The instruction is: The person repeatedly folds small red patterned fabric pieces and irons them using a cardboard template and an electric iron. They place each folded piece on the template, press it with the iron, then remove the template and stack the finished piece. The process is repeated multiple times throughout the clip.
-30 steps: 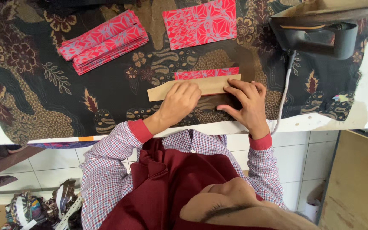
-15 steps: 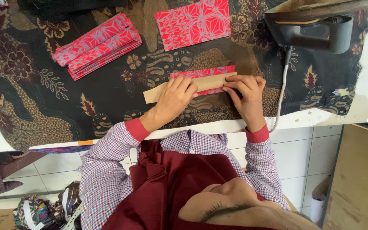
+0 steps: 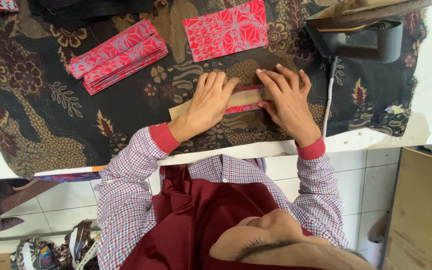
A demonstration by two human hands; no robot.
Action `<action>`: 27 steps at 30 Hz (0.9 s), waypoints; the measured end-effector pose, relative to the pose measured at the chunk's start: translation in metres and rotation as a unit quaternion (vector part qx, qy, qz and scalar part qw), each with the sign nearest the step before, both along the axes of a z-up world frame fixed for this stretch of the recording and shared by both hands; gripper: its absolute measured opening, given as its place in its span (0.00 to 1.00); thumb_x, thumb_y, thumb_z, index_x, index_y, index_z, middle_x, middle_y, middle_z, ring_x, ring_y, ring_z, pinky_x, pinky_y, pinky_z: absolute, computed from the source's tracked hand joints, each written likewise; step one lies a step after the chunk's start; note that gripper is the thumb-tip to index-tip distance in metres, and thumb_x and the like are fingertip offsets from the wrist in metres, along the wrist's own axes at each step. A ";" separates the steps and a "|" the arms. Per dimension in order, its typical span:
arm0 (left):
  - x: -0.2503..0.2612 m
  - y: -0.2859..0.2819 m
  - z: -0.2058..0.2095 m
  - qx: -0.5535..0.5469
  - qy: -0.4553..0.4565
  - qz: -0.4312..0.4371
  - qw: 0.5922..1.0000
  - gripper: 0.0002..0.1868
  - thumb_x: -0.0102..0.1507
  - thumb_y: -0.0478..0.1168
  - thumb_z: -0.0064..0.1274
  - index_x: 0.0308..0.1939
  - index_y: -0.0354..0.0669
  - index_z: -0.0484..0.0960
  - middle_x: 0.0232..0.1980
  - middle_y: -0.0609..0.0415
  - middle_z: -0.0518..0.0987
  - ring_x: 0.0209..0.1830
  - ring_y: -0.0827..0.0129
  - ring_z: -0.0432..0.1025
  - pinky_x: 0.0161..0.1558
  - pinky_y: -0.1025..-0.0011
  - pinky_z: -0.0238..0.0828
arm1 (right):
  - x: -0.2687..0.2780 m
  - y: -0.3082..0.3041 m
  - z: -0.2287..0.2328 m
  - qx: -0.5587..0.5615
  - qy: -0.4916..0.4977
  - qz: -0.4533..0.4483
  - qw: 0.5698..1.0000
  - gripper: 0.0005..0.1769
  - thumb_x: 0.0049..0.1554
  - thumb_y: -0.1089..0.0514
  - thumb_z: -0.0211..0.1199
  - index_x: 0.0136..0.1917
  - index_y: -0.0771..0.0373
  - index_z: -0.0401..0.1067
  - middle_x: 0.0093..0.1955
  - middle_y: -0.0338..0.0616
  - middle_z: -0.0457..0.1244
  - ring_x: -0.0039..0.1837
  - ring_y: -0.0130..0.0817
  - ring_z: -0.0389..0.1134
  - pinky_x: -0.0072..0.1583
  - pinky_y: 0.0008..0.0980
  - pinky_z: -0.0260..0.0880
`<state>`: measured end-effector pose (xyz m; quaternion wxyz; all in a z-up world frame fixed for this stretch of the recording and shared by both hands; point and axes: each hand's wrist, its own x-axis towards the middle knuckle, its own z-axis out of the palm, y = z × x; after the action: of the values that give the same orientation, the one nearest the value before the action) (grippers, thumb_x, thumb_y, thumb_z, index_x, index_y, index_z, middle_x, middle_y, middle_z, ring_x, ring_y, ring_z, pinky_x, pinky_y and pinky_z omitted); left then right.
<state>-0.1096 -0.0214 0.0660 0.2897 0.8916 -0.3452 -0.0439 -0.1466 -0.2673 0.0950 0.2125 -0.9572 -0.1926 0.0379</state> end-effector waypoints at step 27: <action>-0.047 -0.019 -0.046 0.127 -0.185 0.019 0.974 0.27 0.67 0.38 0.47 0.72 0.43 0.72 0.60 0.56 0.75 0.53 0.70 0.68 0.61 0.68 0.53 | 0.019 -0.094 -0.038 0.465 -0.103 -0.331 0.815 0.30 0.69 0.64 0.70 0.76 0.64 0.56 0.72 0.43 0.57 0.72 0.34 0.60 0.76 0.37 0.61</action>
<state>-0.1566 -0.0409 0.0197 0.1057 0.9200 -0.3678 0.0840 -0.1273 -0.3618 0.0575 0.6107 -0.7487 0.1206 -0.2279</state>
